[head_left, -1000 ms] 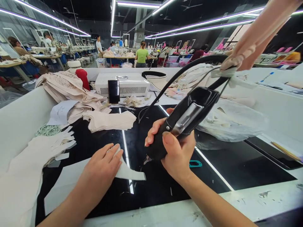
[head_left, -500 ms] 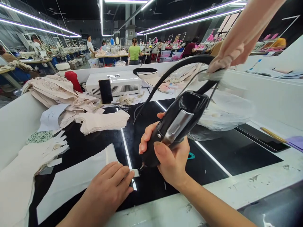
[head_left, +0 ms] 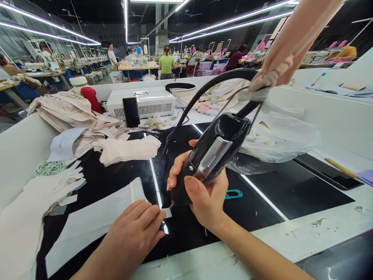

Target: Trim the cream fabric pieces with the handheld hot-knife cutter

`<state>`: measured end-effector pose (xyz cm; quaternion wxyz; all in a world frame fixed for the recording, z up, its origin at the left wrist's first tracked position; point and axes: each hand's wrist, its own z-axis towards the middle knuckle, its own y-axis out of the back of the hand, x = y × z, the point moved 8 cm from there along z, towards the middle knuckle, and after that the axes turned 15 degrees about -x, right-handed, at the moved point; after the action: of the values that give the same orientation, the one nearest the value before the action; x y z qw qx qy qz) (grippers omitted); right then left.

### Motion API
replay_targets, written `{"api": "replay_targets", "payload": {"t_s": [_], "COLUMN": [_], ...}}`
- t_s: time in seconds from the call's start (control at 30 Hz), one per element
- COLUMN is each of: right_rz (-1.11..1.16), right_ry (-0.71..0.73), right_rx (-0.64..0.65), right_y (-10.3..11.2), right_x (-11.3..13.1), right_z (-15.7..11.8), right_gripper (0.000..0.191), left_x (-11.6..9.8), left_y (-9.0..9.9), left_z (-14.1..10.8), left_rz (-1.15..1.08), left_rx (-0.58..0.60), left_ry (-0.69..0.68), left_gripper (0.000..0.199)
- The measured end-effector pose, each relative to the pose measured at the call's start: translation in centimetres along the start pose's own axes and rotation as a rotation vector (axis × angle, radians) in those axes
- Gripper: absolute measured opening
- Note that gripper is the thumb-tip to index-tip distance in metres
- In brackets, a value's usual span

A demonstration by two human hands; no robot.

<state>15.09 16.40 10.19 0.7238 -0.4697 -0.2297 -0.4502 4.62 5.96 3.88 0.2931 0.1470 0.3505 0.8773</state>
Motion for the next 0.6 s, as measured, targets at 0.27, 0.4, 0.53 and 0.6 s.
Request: {"api": "replay_targets", "payload": {"t_s": [0.27, 0.4, 0.53, 0.6], "right_rz": [-0.020, 0.035, 0.038, 0.022], "right_ry": [-0.011, -0.009, -0.017, -0.024], "right_rx": [-0.009, 0.019, -0.005, 0.000], "right_y": [-0.09, -0.19, 0.16, 0.16], "right_x": [-0.23, 0.18, 0.46, 0.44], "right_z": [0.02, -0.16, -0.53, -0.76], "right_gripper": [0.044, 0.040, 0.046, 0.048], "left_x": [0.00, 0.08, 0.18, 0.21], "left_y": [-0.19, -0.18, -0.15, -0.15], "left_z": [-0.06, -0.10, -0.12, -0.12], "left_rz": [-0.003, -0.005, -0.002, -0.005], "left_rx": [0.029, 0.043, 0.032, 0.025], "left_ry": [0.005, -0.006, -0.008, 0.001], "left_gripper": [0.033, 0.034, 0.035, 0.034]}}
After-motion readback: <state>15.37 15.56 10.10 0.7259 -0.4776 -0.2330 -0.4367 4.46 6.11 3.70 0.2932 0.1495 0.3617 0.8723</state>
